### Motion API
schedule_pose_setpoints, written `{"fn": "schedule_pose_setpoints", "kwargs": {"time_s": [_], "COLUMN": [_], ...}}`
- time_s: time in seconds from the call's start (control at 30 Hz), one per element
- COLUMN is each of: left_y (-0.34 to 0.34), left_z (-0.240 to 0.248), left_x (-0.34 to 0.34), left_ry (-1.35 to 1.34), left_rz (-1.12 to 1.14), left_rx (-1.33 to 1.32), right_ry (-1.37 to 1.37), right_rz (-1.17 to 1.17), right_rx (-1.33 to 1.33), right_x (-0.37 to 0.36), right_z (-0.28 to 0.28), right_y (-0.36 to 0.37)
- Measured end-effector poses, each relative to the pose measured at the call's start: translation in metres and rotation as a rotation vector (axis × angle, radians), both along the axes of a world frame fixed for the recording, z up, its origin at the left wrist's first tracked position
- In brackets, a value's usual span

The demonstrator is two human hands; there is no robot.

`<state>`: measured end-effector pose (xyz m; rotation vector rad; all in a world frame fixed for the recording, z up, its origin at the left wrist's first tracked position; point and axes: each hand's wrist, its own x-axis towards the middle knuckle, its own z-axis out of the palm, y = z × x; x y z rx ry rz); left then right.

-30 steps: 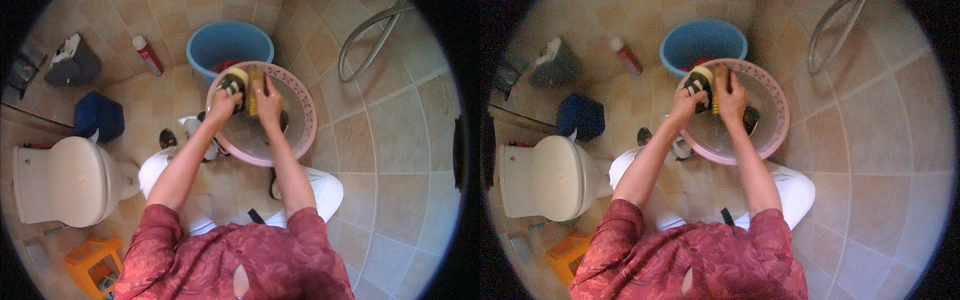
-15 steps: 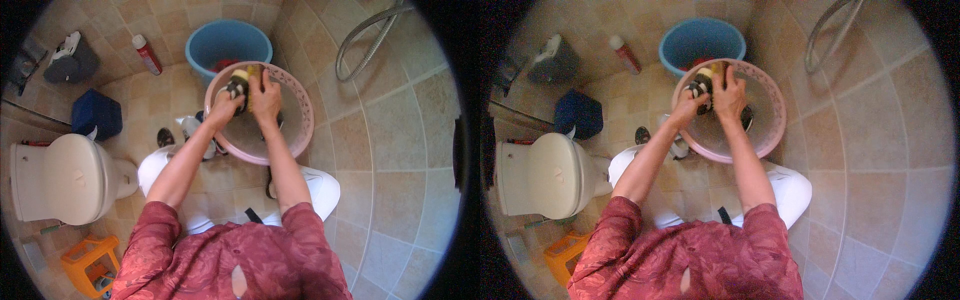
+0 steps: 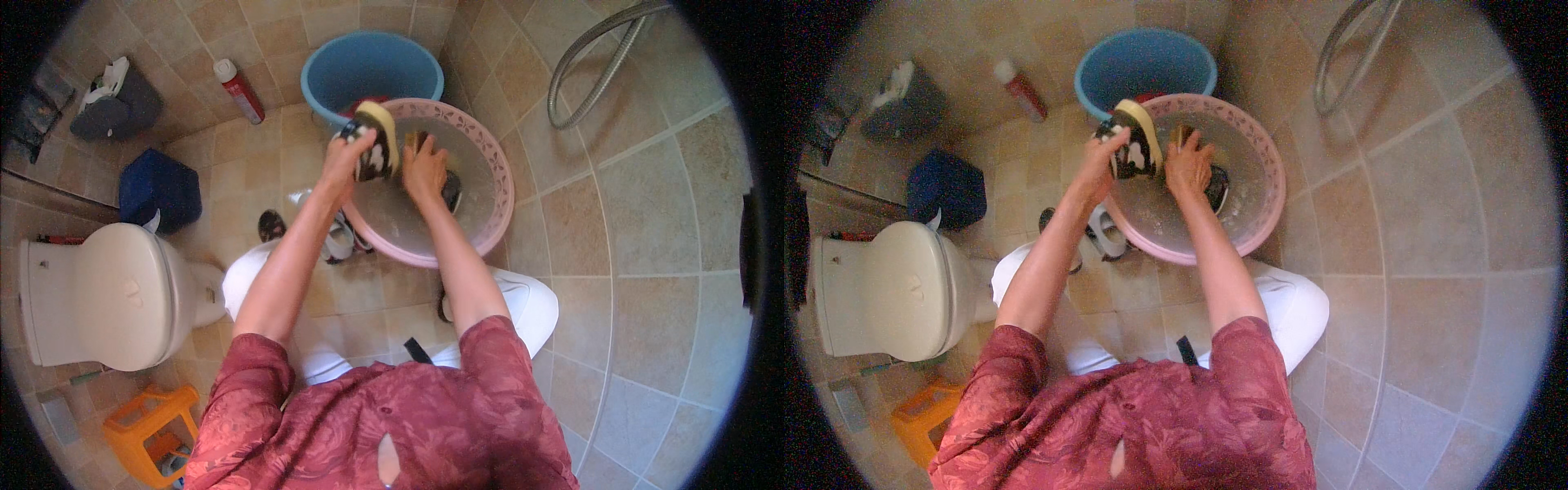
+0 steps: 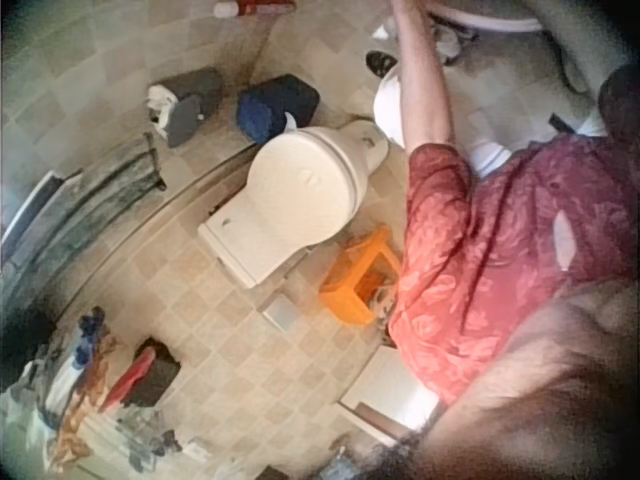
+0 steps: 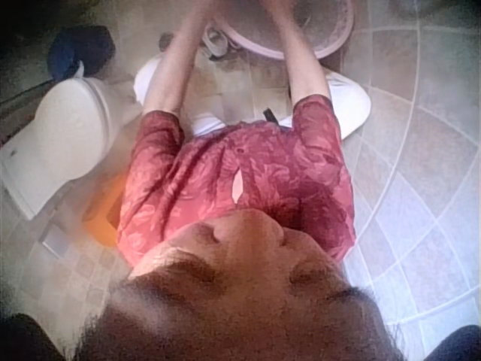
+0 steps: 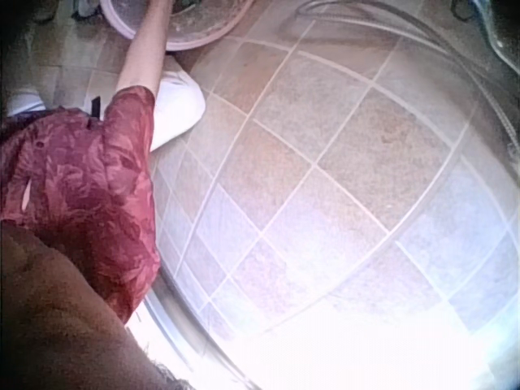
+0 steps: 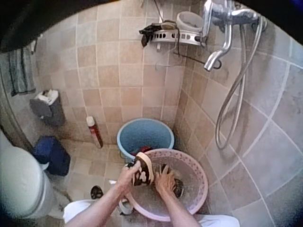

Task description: The person washes shoes in a basin of water using a brush. They scrub the exterior, soles, and interiors of the shoes by hand before placing them aside.

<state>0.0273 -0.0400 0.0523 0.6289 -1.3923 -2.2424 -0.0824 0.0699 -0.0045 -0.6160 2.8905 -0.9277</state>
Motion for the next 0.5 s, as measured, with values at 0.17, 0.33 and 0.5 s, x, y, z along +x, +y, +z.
{"fn": "schedule_pose_setpoints", "kwargs": {"time_s": [0.17, 0.33, 0.5], "left_y": [0.003, 0.012, 0.005], "left_z": [0.000, -0.004, -0.023], "left_x": [-0.003, -0.012, -0.012], "left_ry": [0.032, -0.049, -0.121], "left_rz": [-0.001, -0.077, -0.100], "left_rx": [0.176, -0.048, -0.297], "right_ry": [0.166, -0.452, 0.006], "right_rz": [0.215, 0.037, 0.258], "right_rx": [0.381, -0.309, -0.457], "right_x": [-0.007, -0.047, 0.034], "right_z": [-0.025, -0.018, 0.094], "right_y": [0.006, 0.023, 0.019]}}
